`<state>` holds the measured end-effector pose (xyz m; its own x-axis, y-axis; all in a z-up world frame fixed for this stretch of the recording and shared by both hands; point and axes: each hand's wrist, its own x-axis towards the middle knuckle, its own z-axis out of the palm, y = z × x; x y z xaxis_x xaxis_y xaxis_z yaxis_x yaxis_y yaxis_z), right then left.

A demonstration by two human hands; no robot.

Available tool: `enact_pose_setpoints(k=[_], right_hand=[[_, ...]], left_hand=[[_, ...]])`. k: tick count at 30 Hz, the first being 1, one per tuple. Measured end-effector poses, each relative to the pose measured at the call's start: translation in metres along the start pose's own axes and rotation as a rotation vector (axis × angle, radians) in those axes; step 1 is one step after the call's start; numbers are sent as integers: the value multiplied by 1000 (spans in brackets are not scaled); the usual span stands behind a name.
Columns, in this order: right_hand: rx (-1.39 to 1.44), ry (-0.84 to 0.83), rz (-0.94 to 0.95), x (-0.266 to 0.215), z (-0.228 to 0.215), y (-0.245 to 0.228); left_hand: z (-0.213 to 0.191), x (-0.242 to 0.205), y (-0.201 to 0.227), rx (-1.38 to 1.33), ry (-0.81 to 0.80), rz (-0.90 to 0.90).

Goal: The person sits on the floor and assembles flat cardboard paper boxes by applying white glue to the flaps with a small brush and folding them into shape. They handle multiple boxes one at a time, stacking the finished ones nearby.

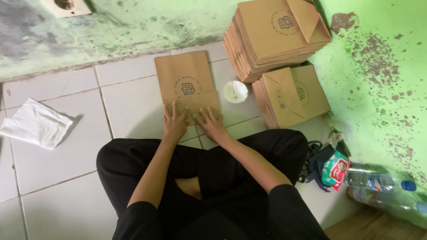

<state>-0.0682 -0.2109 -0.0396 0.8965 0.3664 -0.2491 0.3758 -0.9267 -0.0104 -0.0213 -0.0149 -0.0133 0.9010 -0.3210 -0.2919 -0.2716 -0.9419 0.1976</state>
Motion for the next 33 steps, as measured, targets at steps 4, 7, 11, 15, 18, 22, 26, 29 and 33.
enact_pose_setpoints(k=[4, 7, 11, 15, 18, 22, 26, 29, 33], right_hand=[[33, 17, 95, 15, -19, 8], [49, 54, 109, 21, -15, 12], [-23, 19, 170, 26, -20, 8], [43, 47, 231, 27, -23, 2], [142, 98, 256, 34, -14, 0], [239, 103, 279, 35, -20, -8], [231, 10, 323, 32, -43, -13], [312, 18, 347, 33, -47, -11], [392, 2, 395, 32, -59, -17]], left_hand=[[8, 6, -3, -39, 20, 14], [9, 2, -3, -67, 80, 22], [6, 0, -2, -88, 103, 14], [4, 0, -1, -144, 109, -11], [13, 3, 0, -137, 106, -24], [20, 1, 0, -158, 111, -33], [7, -4, 2, -196, 107, -28], [7, -6, 4, -210, 105, -30], [15, -2, 5, -167, 72, -51]])
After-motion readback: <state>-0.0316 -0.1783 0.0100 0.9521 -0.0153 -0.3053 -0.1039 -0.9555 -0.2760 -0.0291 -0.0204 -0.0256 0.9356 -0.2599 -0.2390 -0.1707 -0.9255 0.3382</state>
